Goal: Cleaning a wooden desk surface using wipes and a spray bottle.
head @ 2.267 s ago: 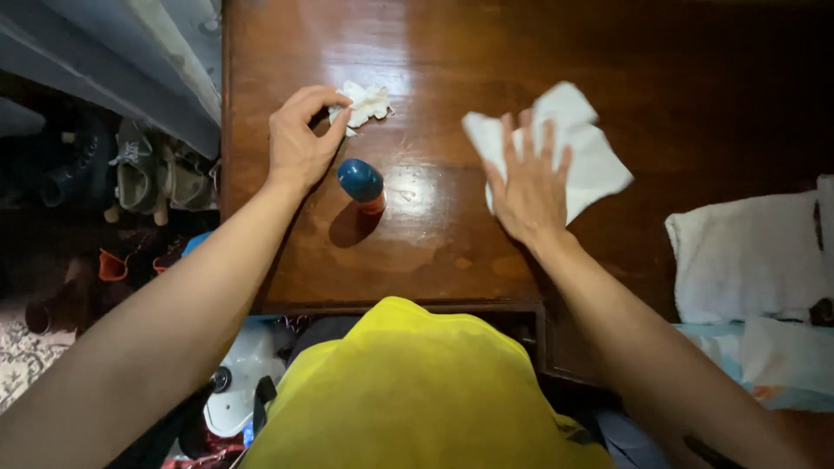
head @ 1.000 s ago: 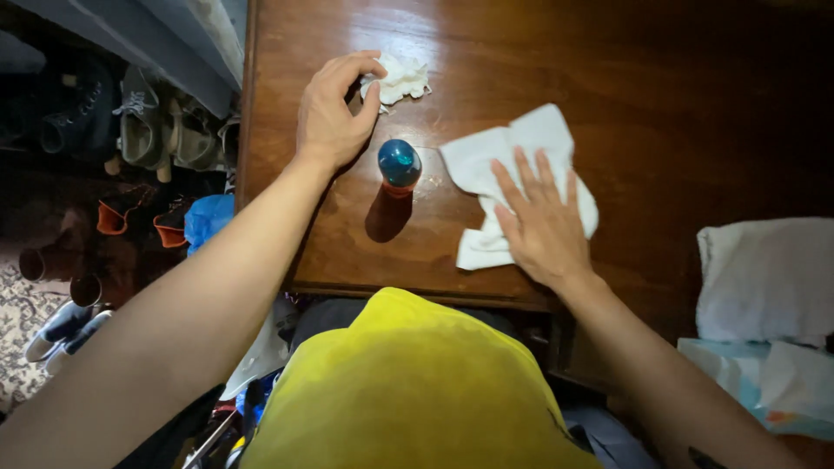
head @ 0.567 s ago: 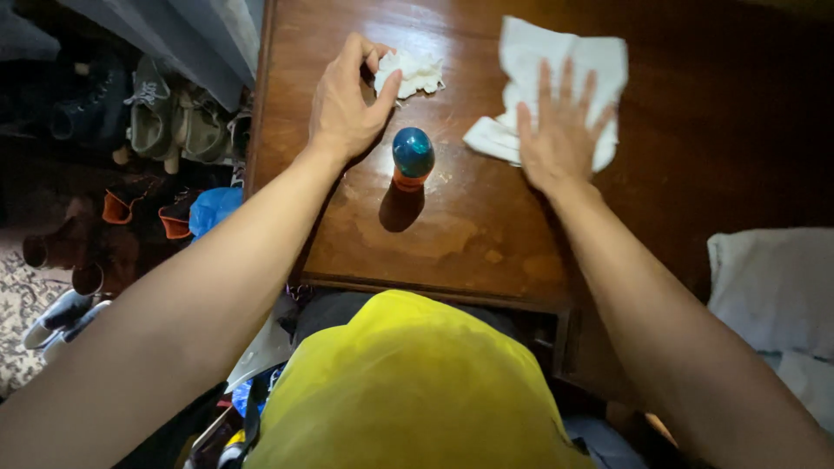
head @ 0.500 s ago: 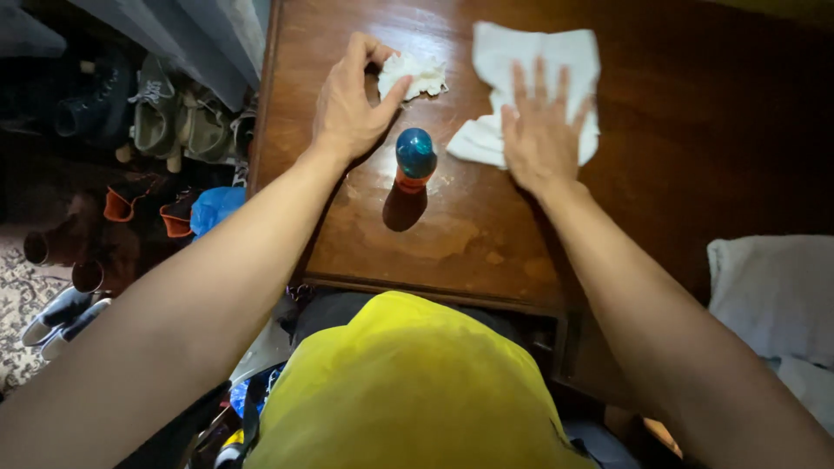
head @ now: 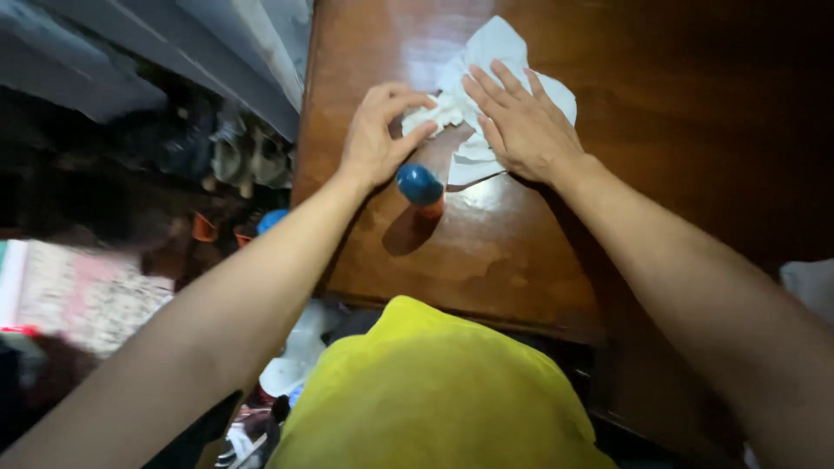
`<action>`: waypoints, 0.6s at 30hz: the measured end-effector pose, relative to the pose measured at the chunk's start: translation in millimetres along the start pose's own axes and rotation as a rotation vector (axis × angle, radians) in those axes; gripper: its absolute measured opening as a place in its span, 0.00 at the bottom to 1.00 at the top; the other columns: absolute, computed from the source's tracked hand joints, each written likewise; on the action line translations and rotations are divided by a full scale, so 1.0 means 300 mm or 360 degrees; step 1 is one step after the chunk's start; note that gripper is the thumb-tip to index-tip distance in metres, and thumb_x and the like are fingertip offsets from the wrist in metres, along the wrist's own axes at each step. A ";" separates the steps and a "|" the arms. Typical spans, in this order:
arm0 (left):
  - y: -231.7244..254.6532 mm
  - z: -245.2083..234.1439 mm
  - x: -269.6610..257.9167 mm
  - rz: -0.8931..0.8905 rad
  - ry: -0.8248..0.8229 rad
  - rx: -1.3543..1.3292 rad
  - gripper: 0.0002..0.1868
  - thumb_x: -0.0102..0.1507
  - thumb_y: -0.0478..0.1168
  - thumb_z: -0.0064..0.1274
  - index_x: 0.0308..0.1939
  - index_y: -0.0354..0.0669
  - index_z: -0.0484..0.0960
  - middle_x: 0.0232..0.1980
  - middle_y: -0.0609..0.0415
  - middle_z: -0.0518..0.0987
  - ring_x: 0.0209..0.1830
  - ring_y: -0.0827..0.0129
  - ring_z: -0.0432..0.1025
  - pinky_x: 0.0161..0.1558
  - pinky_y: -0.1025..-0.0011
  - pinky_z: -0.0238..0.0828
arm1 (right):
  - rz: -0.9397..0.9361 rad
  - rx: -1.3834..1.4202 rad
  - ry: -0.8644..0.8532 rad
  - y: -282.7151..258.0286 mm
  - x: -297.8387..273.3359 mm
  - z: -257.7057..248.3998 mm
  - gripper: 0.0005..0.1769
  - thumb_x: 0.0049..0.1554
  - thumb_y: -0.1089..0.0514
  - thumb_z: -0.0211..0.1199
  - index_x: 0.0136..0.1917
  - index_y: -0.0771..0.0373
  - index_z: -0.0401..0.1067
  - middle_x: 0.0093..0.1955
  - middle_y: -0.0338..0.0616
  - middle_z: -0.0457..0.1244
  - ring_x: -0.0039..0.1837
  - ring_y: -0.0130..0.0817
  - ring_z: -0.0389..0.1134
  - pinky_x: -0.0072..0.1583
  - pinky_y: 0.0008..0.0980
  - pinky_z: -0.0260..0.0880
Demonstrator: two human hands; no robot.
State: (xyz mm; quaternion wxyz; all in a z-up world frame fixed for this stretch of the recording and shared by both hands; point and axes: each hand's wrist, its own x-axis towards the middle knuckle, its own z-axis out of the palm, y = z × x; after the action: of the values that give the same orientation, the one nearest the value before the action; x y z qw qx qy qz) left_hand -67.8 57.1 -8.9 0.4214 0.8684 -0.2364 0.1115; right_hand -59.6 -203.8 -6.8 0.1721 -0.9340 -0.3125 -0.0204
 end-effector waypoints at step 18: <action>0.009 -0.008 0.032 -0.0162 -0.0061 -0.0039 0.14 0.60 0.41 0.70 0.49 0.47 0.87 0.51 0.54 0.80 0.58 0.59 0.72 0.61 0.64 0.70 | 0.0539 -0.0069 0.0581 0.263 0.171 0.056 0.15 0.71 0.58 0.51 0.60 0.71 0.74 0.61 0.67 0.66 0.65 0.65 0.63 0.67 0.59 0.58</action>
State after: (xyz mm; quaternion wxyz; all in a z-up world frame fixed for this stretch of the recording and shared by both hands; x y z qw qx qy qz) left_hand -60.9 54.4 -1.9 0.4324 0.8761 -0.2013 0.0703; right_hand 27.2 -227.6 -39.4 0.2065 -0.9574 -0.1147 -0.1663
